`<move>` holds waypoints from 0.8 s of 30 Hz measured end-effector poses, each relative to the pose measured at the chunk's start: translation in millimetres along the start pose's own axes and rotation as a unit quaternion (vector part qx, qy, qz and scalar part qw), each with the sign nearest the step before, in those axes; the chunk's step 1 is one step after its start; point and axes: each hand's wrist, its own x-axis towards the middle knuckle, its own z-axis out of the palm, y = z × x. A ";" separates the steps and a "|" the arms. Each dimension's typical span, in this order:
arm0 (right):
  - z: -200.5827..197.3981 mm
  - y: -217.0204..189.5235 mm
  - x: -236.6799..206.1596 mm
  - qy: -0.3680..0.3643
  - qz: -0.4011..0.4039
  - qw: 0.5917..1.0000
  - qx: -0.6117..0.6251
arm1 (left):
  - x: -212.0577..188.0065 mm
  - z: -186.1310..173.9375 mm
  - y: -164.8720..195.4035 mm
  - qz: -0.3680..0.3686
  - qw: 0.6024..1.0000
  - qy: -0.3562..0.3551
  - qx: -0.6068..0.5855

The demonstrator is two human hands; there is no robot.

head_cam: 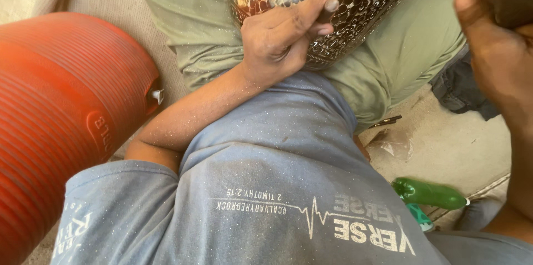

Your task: The person is sitting on the floor and using a hammer and chisel to engrave a decorative pattern onto a large brass vase. They repeatedly strike the chisel with the hammer to create small indentations in the metal surface.

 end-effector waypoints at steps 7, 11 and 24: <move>-6.3 -10.8 -9.8 0.047 -0.135 0.989 0.025 | -1.7 -0.3 -3.1 0.026 1.000 0.006 -0.004; -14.4 -28.0 -12.6 0.026 -0.086 0.990 0.112 | -1.5 1.5 -3.6 0.001 0.999 0.023 0.032; -27.2 -76.7 -15.8 -0.013 0.040 0.973 0.228 | -2.7 0.4 0.0 0.019 0.999 0.026 0.031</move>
